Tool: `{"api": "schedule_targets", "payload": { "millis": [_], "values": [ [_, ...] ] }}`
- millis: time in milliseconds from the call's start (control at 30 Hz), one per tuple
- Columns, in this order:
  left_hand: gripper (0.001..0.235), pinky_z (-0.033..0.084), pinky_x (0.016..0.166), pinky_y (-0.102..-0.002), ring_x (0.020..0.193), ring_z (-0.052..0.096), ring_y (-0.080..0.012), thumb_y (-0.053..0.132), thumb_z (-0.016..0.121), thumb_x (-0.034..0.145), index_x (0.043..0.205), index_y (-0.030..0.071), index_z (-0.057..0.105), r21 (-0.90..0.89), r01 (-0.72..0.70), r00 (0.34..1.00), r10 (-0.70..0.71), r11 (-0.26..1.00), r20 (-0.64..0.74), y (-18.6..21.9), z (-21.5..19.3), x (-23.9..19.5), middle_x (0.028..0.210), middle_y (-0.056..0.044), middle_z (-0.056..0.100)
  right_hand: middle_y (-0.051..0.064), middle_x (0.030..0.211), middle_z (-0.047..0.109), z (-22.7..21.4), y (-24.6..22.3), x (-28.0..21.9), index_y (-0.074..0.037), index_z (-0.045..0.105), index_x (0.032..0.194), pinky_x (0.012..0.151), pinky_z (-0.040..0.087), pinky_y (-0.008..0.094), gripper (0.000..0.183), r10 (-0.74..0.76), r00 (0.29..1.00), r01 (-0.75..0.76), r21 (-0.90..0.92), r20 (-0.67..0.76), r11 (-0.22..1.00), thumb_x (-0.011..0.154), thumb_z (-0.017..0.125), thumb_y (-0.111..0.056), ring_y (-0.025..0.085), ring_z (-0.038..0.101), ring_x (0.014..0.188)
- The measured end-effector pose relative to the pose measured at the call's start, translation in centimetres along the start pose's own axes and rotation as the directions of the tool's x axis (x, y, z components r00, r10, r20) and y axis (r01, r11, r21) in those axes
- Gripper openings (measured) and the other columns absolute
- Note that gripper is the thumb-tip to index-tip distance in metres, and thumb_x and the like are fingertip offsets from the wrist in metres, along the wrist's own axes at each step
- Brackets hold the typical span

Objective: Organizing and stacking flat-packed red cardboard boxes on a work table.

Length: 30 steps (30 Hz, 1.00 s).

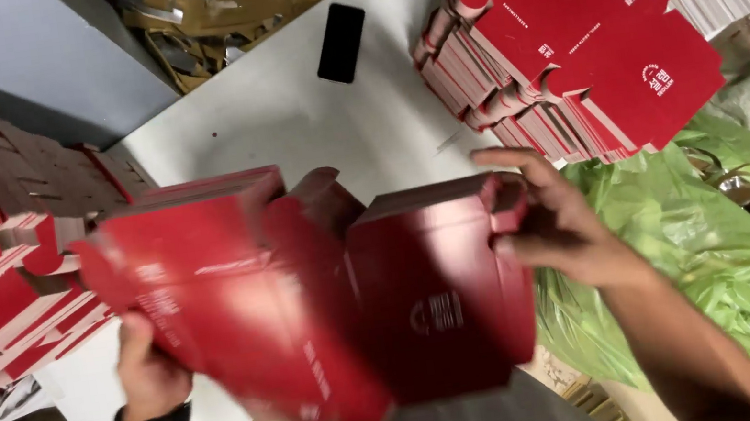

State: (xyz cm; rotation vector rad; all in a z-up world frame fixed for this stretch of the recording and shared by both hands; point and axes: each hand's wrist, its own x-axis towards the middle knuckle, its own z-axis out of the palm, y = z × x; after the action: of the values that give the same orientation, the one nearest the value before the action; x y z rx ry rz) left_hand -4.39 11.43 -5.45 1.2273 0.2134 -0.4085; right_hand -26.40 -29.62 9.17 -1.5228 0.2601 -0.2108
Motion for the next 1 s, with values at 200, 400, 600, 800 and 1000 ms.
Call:
{"api": "schedule_targets", "payload": {
  "millis": [200,400,600,800,1000],
  "values": [
    [0.051,0.045,0.113,-0.046,0.127,0.060,-0.0291,0.043,0.053,0.104,0.139,0.006,0.059,-0.350,0.069,0.997,-0.048,0.934,0.066,-4.8,-4.8,-3.1,0.137,-0.011,0.064,0.005,0.105,0.070,1.3,-8.6,-1.2,-0.007,0.055,0.135,0.059,0.066,0.021,0.077,0.135,0.969,-0.069,-0.297,0.207,0.952,0.067,0.091,-0.012,0.011,0.074,0.076],
    [0.050,0.051,0.102,-0.045,0.117,0.066,-0.0310,0.044,0.055,0.104,0.132,0.003,0.065,-0.493,0.177,0.981,-0.111,0.852,0.161,-9.1,-3.5,-5.5,0.129,-0.013,0.070,0.011,0.098,0.073,5.8,-9.2,1.9,-0.007,0.062,0.117,0.068,0.055,0.045,0.036,0.074,0.942,0.256,-0.845,0.327,0.469,0.082,0.056,-0.016,0.027,0.070,0.072],
    [0.050,0.052,0.098,-0.050,0.109,0.068,-0.0327,0.049,0.056,0.101,0.127,0.009,0.068,-0.669,0.239,0.970,-0.200,0.704,0.136,-12.9,-1.3,-5.4,0.123,-0.016,0.071,0.004,0.077,0.062,7.8,2.8,3.0,-0.015,0.077,0.119,0.069,0.045,0.032,0.046,0.119,0.985,-0.059,-0.404,0.127,0.913,0.091,0.056,-0.044,0.015,0.057,0.071],
    [0.036,0.060,0.070,-0.032,0.075,0.072,-0.0195,0.048,0.066,0.095,0.107,0.016,0.076,-0.734,0.221,0.957,-0.288,0.642,0.037,-13.1,3.8,-7.7,0.092,-0.009,0.076,0.015,0.075,0.070,11.5,7.8,4.5,-0.001,0.074,0.108,0.061,0.053,0.033,0.072,0.100,0.905,-0.234,0.287,0.414,0.929,0.088,0.054,-0.067,0.019,0.063,0.065],
    [0.040,0.058,0.074,-0.035,0.079,0.071,-0.0226,0.050,0.075,0.089,0.106,0.014,0.076,-0.528,0.345,0.879,-0.465,0.776,-0.110,-18.0,-5.7,-7.2,0.093,-0.009,0.075,0.007,0.051,0.050,8.5,6.8,3.1,-0.002,0.071,0.068,0.044,0.041,0.029,0.049,0.234,0.913,-0.201,-0.130,0.335,0.971,0.096,0.060,-0.041,0.015,0.045,0.048]
  ]
}}
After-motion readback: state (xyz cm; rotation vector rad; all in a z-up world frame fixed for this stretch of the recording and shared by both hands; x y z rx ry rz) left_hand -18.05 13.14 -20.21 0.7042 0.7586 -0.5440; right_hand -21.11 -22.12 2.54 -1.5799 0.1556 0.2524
